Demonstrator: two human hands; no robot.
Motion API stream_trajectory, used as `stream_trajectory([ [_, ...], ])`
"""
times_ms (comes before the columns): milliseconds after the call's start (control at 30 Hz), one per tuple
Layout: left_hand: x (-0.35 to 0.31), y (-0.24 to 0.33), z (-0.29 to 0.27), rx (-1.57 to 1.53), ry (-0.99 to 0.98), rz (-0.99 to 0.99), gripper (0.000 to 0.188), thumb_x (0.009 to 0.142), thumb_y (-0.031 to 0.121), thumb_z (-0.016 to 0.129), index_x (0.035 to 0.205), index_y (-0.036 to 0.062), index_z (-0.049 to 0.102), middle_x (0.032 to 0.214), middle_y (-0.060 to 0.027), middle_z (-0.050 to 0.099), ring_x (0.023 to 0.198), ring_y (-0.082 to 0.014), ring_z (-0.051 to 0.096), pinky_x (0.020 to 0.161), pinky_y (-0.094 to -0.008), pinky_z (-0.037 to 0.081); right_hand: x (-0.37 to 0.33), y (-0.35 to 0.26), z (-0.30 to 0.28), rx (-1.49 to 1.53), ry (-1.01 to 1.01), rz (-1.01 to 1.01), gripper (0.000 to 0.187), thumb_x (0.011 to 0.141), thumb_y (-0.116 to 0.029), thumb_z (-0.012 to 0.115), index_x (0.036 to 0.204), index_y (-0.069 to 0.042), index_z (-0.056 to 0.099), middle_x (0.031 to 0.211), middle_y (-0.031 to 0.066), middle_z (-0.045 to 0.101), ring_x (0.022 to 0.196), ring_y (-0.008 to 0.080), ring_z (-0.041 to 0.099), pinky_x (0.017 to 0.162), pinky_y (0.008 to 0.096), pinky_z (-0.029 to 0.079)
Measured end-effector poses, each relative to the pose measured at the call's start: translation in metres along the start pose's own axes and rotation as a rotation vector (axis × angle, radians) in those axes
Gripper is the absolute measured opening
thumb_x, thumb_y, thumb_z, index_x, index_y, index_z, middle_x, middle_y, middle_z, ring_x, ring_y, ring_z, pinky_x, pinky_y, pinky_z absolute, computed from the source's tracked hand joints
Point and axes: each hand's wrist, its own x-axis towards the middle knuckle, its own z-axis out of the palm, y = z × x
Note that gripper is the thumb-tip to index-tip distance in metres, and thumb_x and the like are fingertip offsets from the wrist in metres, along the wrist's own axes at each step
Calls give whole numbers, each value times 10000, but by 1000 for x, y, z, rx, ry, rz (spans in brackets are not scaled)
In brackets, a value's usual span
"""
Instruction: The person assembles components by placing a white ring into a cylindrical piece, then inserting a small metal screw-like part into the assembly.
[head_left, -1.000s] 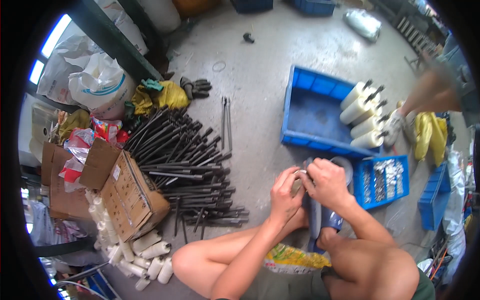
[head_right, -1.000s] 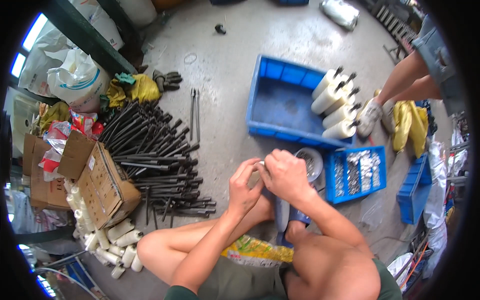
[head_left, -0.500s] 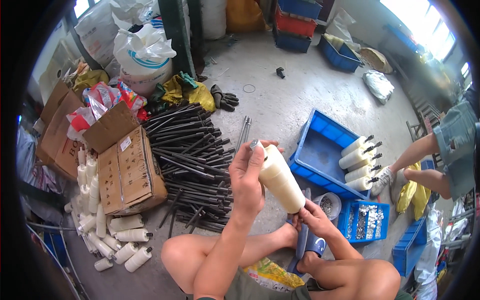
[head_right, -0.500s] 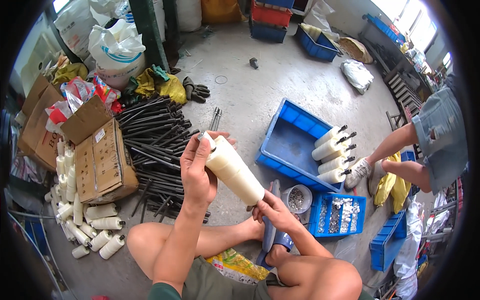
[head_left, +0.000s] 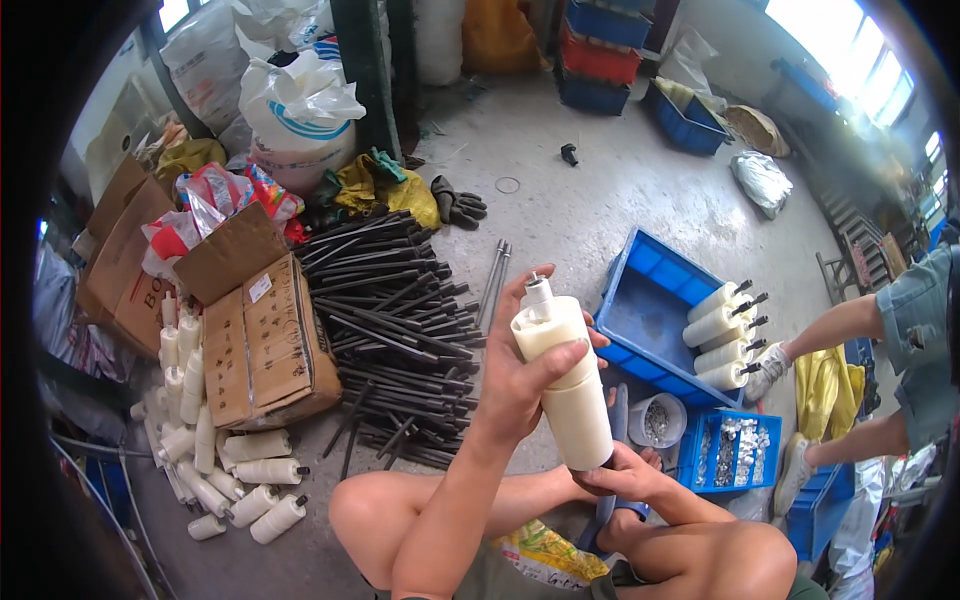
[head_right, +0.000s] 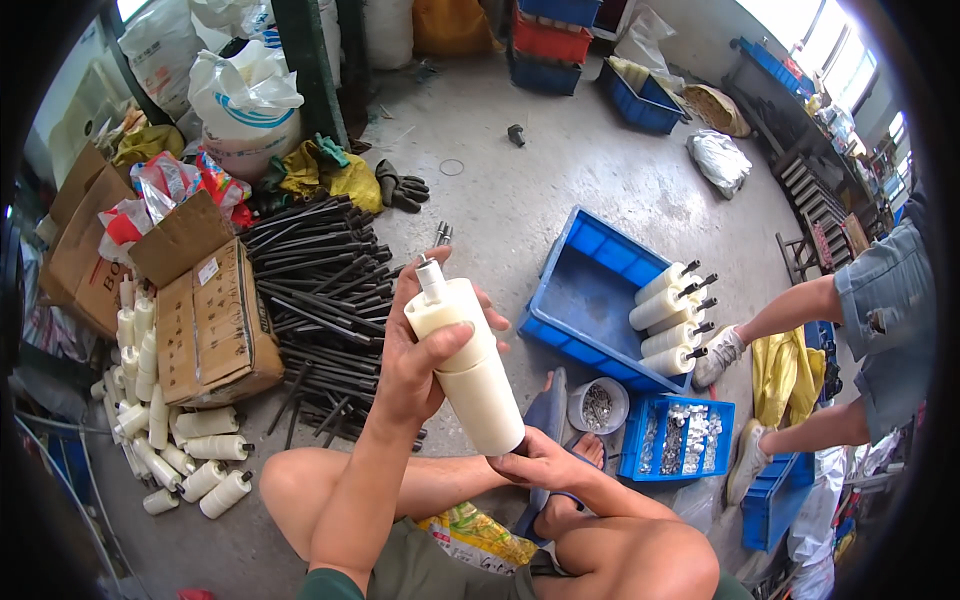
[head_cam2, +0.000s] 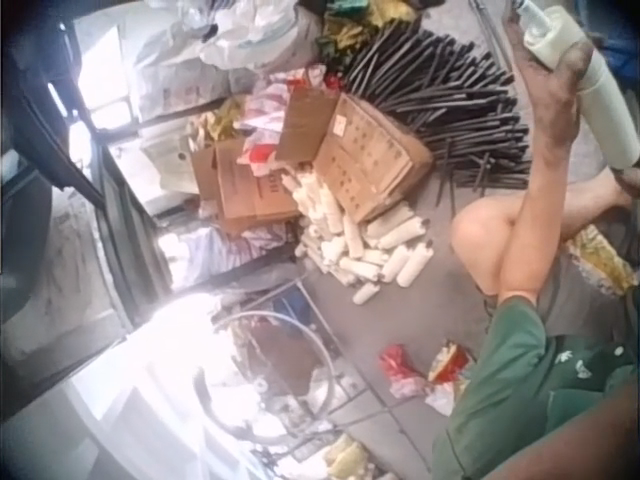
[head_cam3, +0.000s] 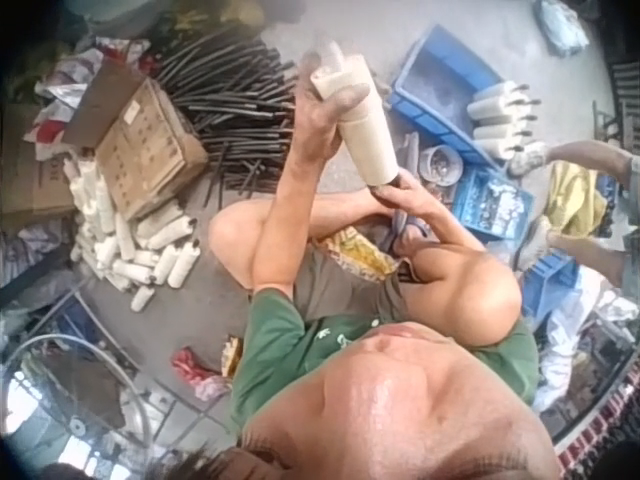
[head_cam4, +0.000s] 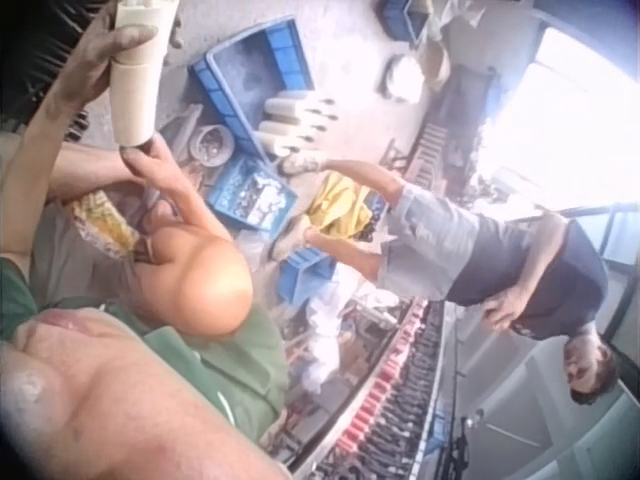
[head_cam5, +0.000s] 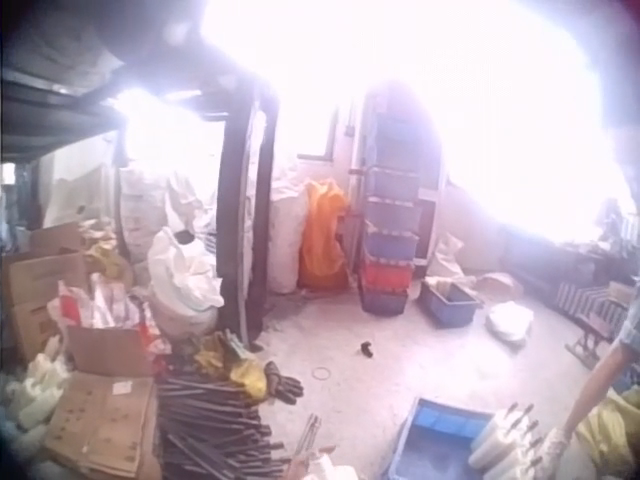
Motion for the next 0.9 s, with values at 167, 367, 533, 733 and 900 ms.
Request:
stream_trajectory([
  [167,-3,-8,8,88,-20,-94,779,881,79,791,1542,47,380,1119,-171,693,992,-298,762,891,-447,650,9,17,2,-46,121,-63,128,1079,-162,629,1113,-41,604,889,-43,573,782,52,492,659,249,411],
  [367,-5,-33,10,157,93,-130,797,869,21,829,1502,87,348,1019,-111,684,809,-207,736,676,-371,651,12,28,-3,-52,162,-97,129,1078,-156,622,1121,-36,612,920,-36,584,819,59,511,703,254,436],
  [533,-2,-43,8,84,60,-145,734,870,50,833,1467,55,406,1055,-134,700,861,-227,750,707,-381,650,9,31,-11,-62,205,-128,156,1069,-170,637,1142,-34,617,949,-26,601,857,64,534,732,262,462],
  [733,-6,-43,2,104,67,-203,565,873,83,848,1332,3,528,1087,-144,710,883,-232,753,712,-380,651,10,33,-10,-63,189,-73,148,1067,-177,642,1100,-36,615,901,-26,590,808,65,523,689,266,444],
  [900,-8,-38,5,134,80,-212,510,852,128,831,1280,-11,590,1075,-134,729,917,-245,769,786,-385,642,10,33,-8,-53,186,-83,142,1065,-173,642,1085,-34,615,887,-26,586,788,66,519,672,266,435],
])
